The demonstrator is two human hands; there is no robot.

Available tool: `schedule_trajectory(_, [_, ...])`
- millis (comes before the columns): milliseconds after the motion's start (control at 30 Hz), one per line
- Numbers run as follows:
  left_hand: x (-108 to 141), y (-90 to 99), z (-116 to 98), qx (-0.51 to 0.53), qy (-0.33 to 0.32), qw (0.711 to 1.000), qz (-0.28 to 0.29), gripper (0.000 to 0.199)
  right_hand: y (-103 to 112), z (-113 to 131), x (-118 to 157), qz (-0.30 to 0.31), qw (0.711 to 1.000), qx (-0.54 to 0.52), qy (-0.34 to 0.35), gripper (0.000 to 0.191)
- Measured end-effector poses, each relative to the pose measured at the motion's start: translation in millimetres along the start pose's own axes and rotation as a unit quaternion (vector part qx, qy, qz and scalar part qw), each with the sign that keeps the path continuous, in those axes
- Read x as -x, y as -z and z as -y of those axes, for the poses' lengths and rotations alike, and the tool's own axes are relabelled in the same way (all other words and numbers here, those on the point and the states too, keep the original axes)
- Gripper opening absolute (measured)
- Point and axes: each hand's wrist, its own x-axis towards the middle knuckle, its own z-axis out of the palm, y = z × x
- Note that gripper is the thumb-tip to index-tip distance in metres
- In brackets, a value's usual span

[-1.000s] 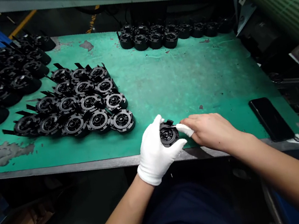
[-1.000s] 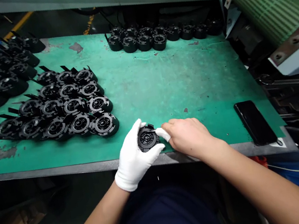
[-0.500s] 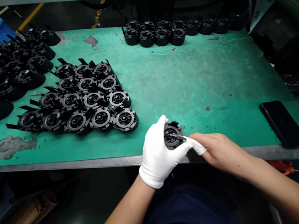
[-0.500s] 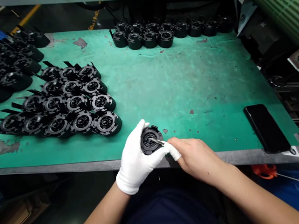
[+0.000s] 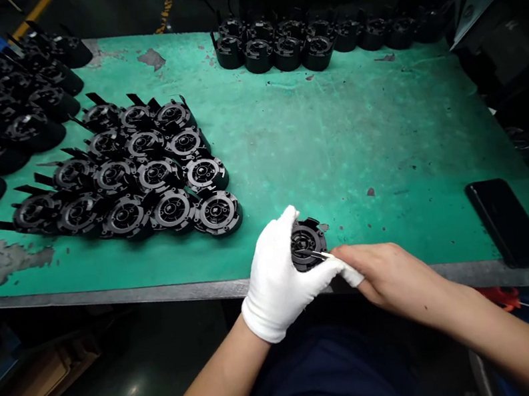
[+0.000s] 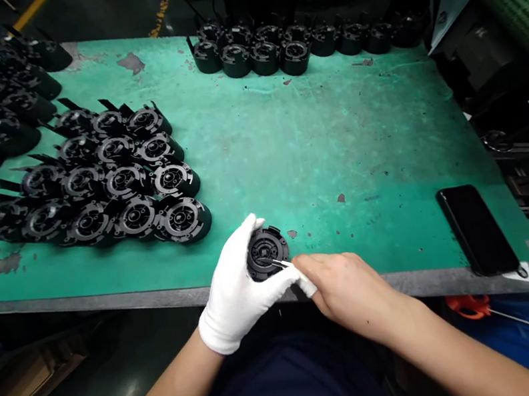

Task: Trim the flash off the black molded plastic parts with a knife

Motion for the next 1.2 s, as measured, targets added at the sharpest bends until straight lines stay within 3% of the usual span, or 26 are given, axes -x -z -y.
schedule_trajectory(167, [2,-1.7,3,0.002,-0.02,1.0,-0.009,0.097,12,-3,0,-0.001,1.0,0.017,-0.019,0.038])
schedule_trajectory(600, [1,-1.6,3,-0.008,-0.04,0.999,-0.01,0.095,46,4,-15,0.12,0.98,0.16,-0.019,0.024])
schedule_trajectory(800, [2,-1.5,3,-0.011,-0.048,0.999,-0.017,0.094,48,5,-15,0.138,0.975,0.177,-0.007,0.022])
schedule_trajectory(900, [2,-1.0,3,-0.012,-0.044,0.999,-0.017,0.094,47,-1,-11,0.123,0.981,0.152,0.012,0.029])
schedule_trajectory(1000, [2,-0.9,3,-0.01,-0.04,0.999,-0.014,0.095,48,-12,-8,0.047,0.991,0.125,0.026,0.042])
schedule_trajectory(1067, [2,-1.2,3,-0.008,-0.041,0.999,-0.012,0.095,50,-18,-8,0.013,0.991,0.136,0.013,0.04])
schedule_trajectory(1200, [1,-2.3,2,-0.015,-0.042,0.999,-0.017,0.094,51,-21,-17,0.034,0.983,0.178,-0.002,0.032])
